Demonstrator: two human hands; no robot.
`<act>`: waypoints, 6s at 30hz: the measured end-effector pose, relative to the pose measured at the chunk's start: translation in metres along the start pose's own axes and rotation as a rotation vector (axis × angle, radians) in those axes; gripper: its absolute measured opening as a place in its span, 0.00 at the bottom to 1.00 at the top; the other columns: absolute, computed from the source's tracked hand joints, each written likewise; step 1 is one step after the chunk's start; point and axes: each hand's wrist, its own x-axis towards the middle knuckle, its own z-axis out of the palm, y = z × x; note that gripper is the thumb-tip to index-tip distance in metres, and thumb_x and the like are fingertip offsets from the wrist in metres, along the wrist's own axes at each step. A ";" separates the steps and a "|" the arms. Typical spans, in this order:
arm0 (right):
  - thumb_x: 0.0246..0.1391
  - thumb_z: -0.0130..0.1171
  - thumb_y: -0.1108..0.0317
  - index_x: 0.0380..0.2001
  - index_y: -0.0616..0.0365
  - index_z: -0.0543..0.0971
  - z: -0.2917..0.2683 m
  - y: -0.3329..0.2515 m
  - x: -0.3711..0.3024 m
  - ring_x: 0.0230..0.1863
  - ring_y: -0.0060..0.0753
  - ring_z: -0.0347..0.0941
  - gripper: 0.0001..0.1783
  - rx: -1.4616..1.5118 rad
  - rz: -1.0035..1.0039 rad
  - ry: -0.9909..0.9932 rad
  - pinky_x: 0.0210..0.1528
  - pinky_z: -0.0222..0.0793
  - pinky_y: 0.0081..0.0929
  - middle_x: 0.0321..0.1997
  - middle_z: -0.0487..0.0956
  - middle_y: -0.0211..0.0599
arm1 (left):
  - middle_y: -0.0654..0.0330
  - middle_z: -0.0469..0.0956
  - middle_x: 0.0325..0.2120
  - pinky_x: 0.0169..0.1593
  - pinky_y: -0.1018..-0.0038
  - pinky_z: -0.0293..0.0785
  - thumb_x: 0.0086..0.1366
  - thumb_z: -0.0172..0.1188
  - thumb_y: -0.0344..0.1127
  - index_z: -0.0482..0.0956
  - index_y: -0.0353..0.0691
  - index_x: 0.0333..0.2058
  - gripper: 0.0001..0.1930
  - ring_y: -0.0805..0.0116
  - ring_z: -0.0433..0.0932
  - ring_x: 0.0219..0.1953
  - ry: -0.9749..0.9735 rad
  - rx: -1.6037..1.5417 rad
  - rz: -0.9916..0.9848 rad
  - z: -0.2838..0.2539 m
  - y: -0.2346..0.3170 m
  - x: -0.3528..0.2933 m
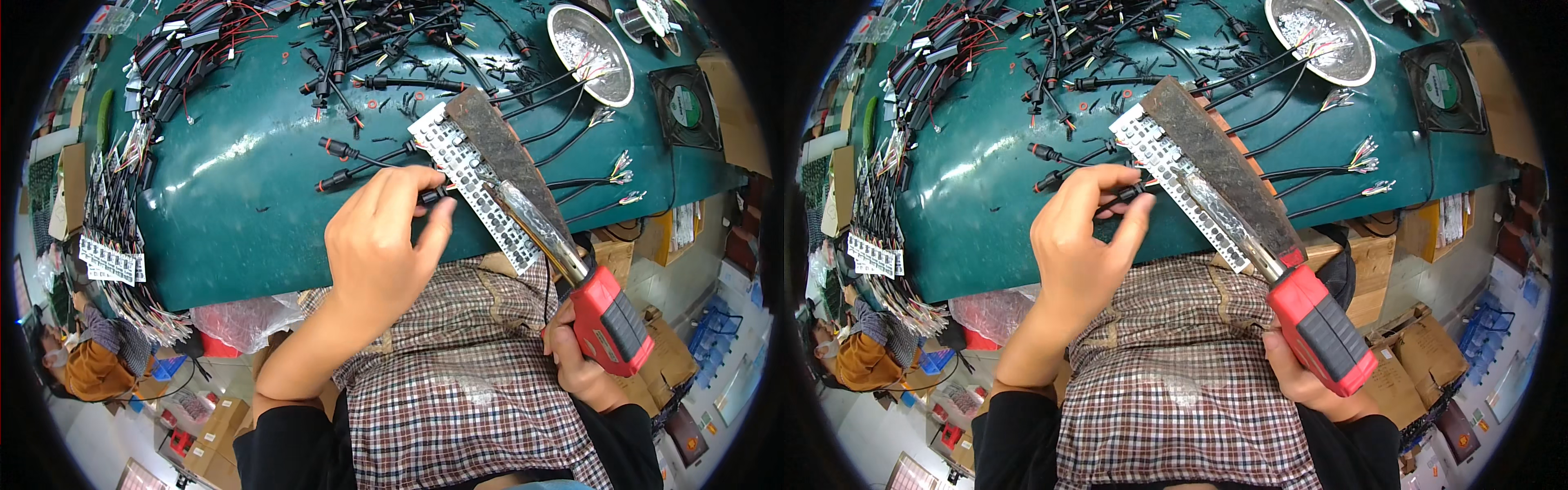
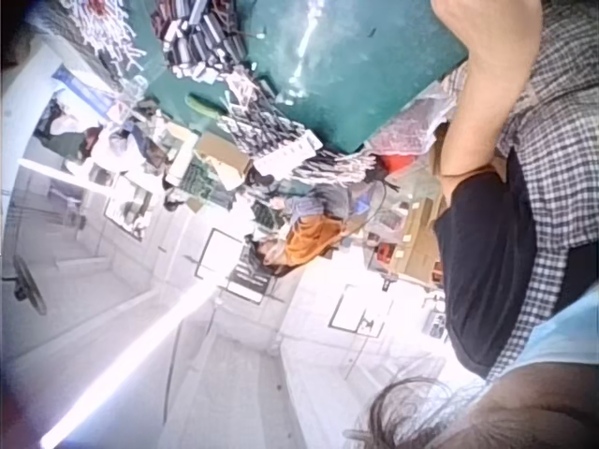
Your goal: The person positions wires onto a circuit board and solders them in place using a soldering iron.
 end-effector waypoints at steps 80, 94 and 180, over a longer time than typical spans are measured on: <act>0.56 0.67 0.71 0.51 0.61 0.81 -0.005 0.012 -0.012 0.39 0.43 0.81 0.19 -0.072 0.074 -0.076 0.44 0.76 0.36 0.39 0.83 0.41 | 0.61 0.81 0.28 0.31 0.73 0.76 0.46 0.75 0.22 0.87 0.37 0.32 0.12 0.66 0.81 0.29 -0.052 0.105 0.316 -0.006 -0.017 0.019; 0.50 0.68 0.74 0.45 0.62 0.82 -0.001 0.004 0.001 0.38 0.48 0.80 0.17 -0.068 0.044 -0.095 0.42 0.76 0.39 0.37 0.82 0.44 | 0.64 0.78 0.28 0.30 0.71 0.74 0.46 0.75 0.26 0.86 0.40 0.33 0.13 0.67 0.79 0.29 -0.003 0.113 0.292 0.000 -0.018 0.014; 0.51 0.68 0.72 0.45 0.63 0.82 0.000 0.007 -0.009 0.38 0.49 0.81 0.17 -0.063 0.079 -0.005 0.43 0.77 0.39 0.38 0.83 0.44 | 0.62 0.79 0.27 0.30 0.73 0.75 0.47 0.76 0.24 0.87 0.38 0.32 0.11 0.67 0.80 0.28 0.026 0.175 0.275 0.002 -0.008 0.011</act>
